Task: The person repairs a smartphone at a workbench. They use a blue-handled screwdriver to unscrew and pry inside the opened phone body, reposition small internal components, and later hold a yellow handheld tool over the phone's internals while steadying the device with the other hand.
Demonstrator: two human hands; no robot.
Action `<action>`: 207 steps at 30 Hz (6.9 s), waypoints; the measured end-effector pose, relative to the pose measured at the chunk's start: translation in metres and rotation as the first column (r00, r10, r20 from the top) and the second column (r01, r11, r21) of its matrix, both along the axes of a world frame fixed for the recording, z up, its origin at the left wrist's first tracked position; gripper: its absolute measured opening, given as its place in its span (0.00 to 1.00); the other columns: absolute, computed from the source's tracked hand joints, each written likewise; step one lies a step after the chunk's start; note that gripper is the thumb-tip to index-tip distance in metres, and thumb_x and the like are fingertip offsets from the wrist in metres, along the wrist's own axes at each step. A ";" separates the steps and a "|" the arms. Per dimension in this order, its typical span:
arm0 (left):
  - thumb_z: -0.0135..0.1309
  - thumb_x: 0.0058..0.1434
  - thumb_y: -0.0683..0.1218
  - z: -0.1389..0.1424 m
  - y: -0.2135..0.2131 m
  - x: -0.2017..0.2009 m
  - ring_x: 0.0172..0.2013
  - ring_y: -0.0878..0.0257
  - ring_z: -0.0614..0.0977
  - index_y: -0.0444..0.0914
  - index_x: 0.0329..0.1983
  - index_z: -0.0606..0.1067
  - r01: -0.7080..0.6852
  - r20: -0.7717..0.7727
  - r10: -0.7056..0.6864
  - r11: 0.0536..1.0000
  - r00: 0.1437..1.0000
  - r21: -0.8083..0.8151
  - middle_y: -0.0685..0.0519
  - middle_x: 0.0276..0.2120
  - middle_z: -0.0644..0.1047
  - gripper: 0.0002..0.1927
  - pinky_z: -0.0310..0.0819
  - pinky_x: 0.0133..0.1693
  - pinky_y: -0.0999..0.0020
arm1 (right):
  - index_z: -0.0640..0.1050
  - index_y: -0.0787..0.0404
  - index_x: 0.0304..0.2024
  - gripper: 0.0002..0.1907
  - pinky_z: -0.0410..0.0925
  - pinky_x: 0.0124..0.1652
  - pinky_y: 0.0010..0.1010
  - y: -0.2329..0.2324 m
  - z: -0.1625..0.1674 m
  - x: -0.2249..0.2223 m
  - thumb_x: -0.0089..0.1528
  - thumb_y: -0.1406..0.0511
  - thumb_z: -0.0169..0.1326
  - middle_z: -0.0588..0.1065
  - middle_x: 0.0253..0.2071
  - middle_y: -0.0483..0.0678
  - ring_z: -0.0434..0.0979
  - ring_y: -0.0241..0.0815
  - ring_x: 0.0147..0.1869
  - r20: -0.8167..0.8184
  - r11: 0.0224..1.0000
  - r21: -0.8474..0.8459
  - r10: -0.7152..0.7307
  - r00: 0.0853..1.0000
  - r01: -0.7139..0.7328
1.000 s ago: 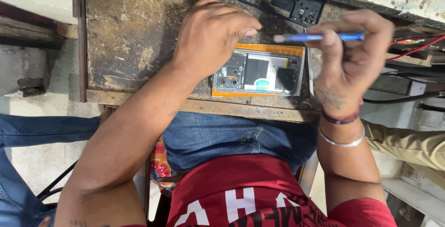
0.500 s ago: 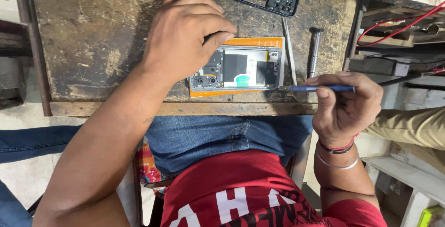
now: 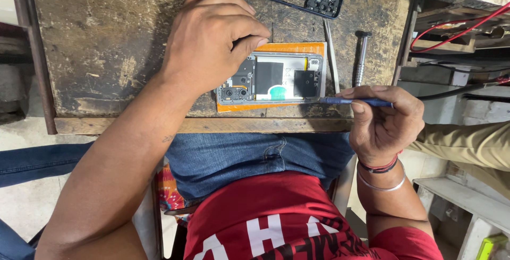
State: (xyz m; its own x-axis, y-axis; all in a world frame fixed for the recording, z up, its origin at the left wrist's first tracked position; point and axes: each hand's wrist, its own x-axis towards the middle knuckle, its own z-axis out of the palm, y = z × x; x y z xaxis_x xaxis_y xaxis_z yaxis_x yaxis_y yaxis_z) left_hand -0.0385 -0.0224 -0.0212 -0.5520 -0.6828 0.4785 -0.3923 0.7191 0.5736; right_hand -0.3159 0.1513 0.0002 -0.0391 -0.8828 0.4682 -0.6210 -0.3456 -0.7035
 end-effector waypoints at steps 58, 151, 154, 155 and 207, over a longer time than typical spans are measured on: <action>0.68 0.66 0.48 -0.002 0.000 0.001 0.52 0.61 0.83 0.45 0.41 0.85 -0.004 0.015 0.004 1.000 1.000 0.020 0.57 0.40 0.85 0.04 0.69 0.57 0.59 | 0.60 0.65 0.57 0.16 0.78 0.46 0.27 0.006 -0.009 0.000 0.78 0.68 0.54 0.77 0.41 0.60 0.85 0.48 0.44 0.133 1.000 0.012 0.002 0.991 -0.003; 0.67 0.59 0.45 0.005 -0.001 0.005 0.46 0.60 0.83 0.45 0.39 0.86 0.007 -0.028 -0.005 0.999 1.000 0.047 0.56 0.38 0.84 0.05 0.68 0.54 0.58 | 0.67 0.55 0.63 0.35 0.74 0.41 0.28 -0.020 0.035 0.036 0.59 0.75 0.71 0.80 0.40 0.56 0.86 0.48 0.48 -0.222 0.996 0.039 0.082 0.972 -0.075; 0.67 0.59 0.45 0.005 -0.002 0.005 0.46 0.61 0.83 0.46 0.38 0.86 -0.007 -0.028 0.008 0.999 1.000 0.043 0.56 0.37 0.84 0.05 0.68 0.54 0.59 | 0.62 0.57 0.67 0.37 0.76 0.50 0.34 -0.021 0.037 0.037 0.60 0.75 0.65 0.79 0.48 0.60 0.83 0.49 0.53 -0.115 0.977 0.066 0.209 0.971 -0.202; 0.68 0.59 0.45 0.005 -0.002 0.006 0.46 0.61 0.83 0.46 0.38 0.85 0.002 -0.037 0.000 0.999 0.999 0.054 0.56 0.38 0.84 0.05 0.68 0.54 0.59 | 0.62 0.58 0.68 0.35 0.77 0.50 0.32 -0.019 0.038 0.036 0.64 0.76 0.64 0.80 0.47 0.59 0.84 0.49 0.53 -0.098 0.977 0.105 0.193 0.976 -0.183; 0.72 0.51 0.50 0.014 -0.006 0.012 0.49 0.60 0.83 0.43 0.41 0.84 0.001 -0.056 0.007 0.989 0.998 0.146 0.55 0.42 0.84 0.15 0.65 0.56 0.56 | 0.55 0.57 0.68 0.31 0.80 0.50 0.31 -0.055 0.030 0.081 0.73 0.73 0.60 0.77 0.43 0.58 0.85 0.46 0.44 0.186 0.983 0.011 0.177 0.967 -0.182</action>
State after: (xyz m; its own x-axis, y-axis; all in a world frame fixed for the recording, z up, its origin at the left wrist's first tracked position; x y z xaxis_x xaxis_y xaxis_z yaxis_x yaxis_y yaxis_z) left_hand -0.0268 -0.0281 -0.0074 -0.5253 -0.7490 0.4039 -0.3587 0.6253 0.6931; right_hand -0.2352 0.0962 0.0301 0.0380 -0.8959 0.4427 -0.4100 -0.4180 -0.8107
